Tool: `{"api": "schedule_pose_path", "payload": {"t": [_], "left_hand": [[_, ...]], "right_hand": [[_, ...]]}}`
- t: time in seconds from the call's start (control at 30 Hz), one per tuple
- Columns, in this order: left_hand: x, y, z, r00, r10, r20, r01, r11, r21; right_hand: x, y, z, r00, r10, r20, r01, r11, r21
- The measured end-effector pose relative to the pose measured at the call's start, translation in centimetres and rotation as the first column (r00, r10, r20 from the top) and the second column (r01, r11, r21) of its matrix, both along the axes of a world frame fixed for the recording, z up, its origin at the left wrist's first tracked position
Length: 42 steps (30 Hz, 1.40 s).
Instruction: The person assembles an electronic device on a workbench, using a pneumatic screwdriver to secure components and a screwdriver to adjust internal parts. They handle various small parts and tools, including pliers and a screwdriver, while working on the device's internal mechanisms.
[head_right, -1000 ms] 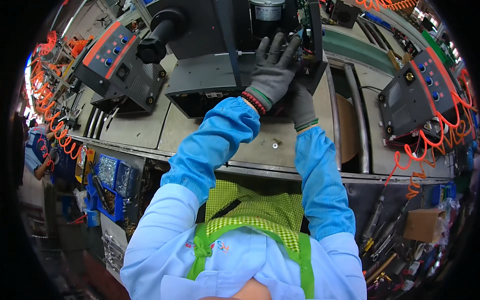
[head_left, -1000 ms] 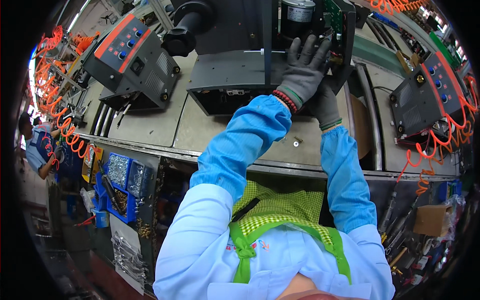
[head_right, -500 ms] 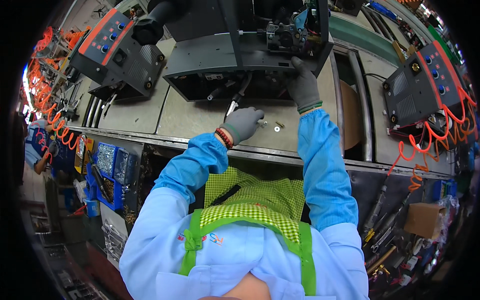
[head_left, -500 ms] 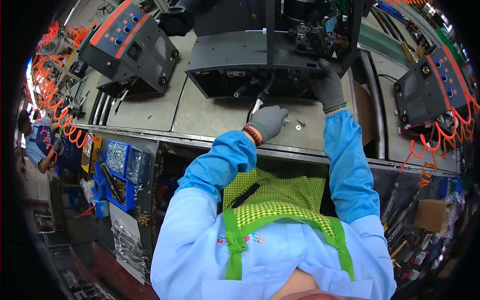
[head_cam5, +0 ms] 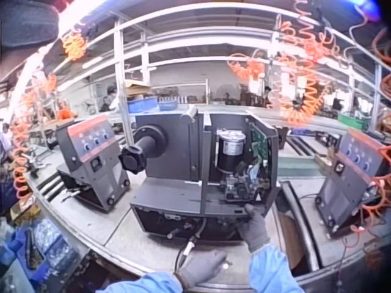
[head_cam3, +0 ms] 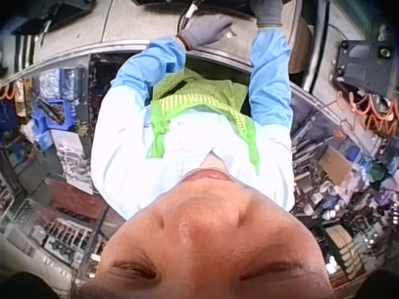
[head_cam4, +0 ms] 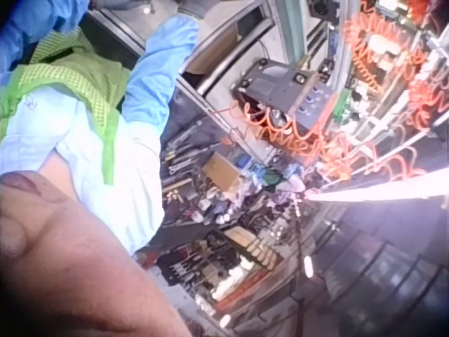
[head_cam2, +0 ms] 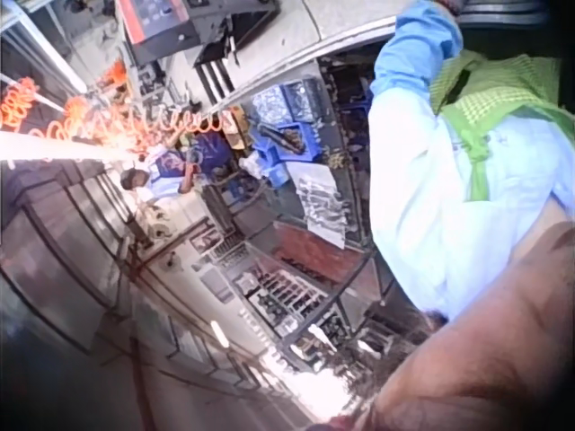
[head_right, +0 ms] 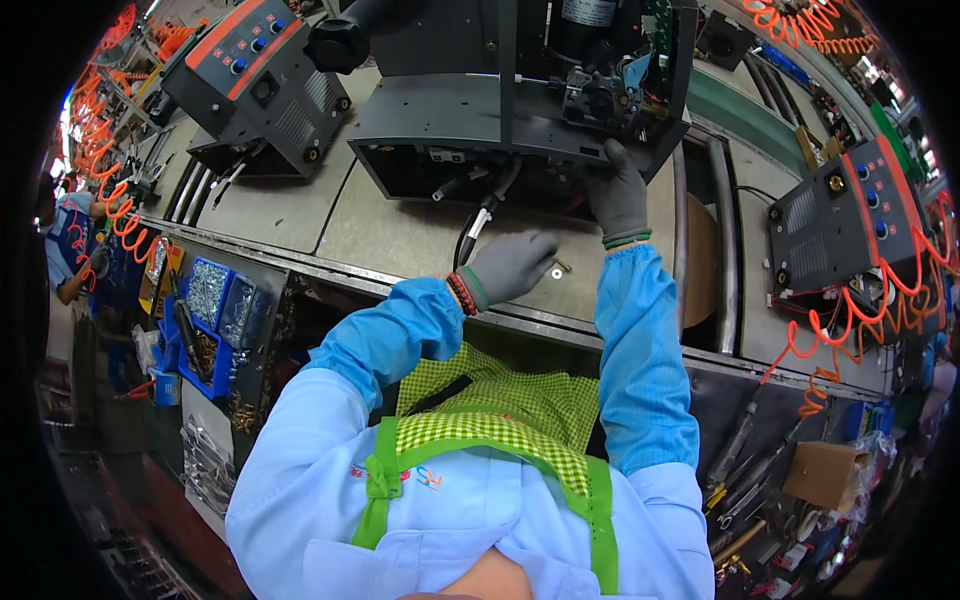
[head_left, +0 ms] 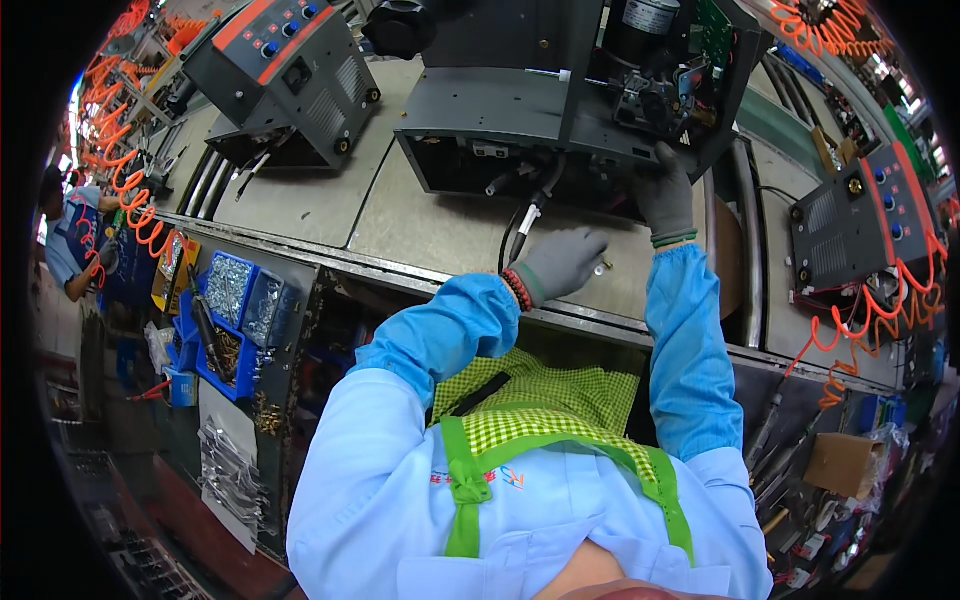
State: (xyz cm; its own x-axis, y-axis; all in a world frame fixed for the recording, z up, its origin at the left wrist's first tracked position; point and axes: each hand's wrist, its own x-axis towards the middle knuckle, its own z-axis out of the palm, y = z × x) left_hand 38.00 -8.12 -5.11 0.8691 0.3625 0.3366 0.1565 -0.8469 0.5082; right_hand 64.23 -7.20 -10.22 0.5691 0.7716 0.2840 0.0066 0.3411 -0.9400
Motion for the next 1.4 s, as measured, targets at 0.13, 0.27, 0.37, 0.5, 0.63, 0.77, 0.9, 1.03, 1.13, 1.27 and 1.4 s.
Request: {"api": "schedule_pose_path", "payload": {"t": [0.13,0.27,0.37,0.5,0.63,0.77,0.9,1.03,1.13,1.27,1.4], "left_hand": [[3.2,1.7,7.9,0.871,-0.026,0.491,0.029,1.000,0.001],[6.7,4.4,12.0,0.863,0.021,0.505,-0.158,0.960,0.230],[8.1,5.3,13.7,0.929,0.002,0.369,-0.195,0.852,0.485],[10.4,7.2,12.7,0.893,-0.070,0.444,-0.321,0.593,0.739],[12.3,8.3,10.9,0.886,-0.070,0.459,-0.372,0.485,0.791],[13.0,8.1,10.6,0.897,-0.028,0.441,-0.374,0.482,0.792],[13.1,8.3,10.2,0.899,-0.014,0.437,-0.373,0.498,0.783],[13.1,8.2,10.0,0.911,0.002,0.411,-0.342,0.559,0.755],[13.0,7.7,9.5,0.912,0.045,0.408,-0.383,0.450,0.807],[11.8,7.9,9.4,0.933,0.075,0.352,-0.337,0.523,0.783],[12.3,6.1,8.5,0.935,0.071,0.348,-0.324,0.573,0.753]], "right_hand": [[-1.0,-0.3,1.1,0.976,-0.046,0.212,0.059,0.997,-0.055],[-3.6,-1.2,3.7,0.792,-0.208,0.574,0.205,0.976,0.069],[-2.3,-0.8,1.5,0.862,-0.131,0.489,0.128,0.991,0.040],[-1.6,0.1,-0.6,0.868,-0.172,0.465,0.131,0.984,0.120],[-5.2,-3.1,5.9,0.749,-0.221,0.624,0.264,0.964,0.025],[-5.5,-3.3,6.7,0.840,-0.175,0.513,0.206,0.979,-0.004],[-4.3,-3.1,4.9,0.778,-0.196,0.597,0.271,0.962,-0.038],[-3.8,-2.2,4.1,0.784,-0.163,0.599,0.192,0.981,0.015],[-1.0,-0.8,0.9,0.986,0.144,0.081,-0.149,0.987,0.060],[-2.8,-1.2,1.7,0.935,0.342,-0.097,-0.319,0.927,0.197],[-0.6,-2.6,-0.4,0.968,0.244,0.060,-0.246,0.969,0.025]]}}
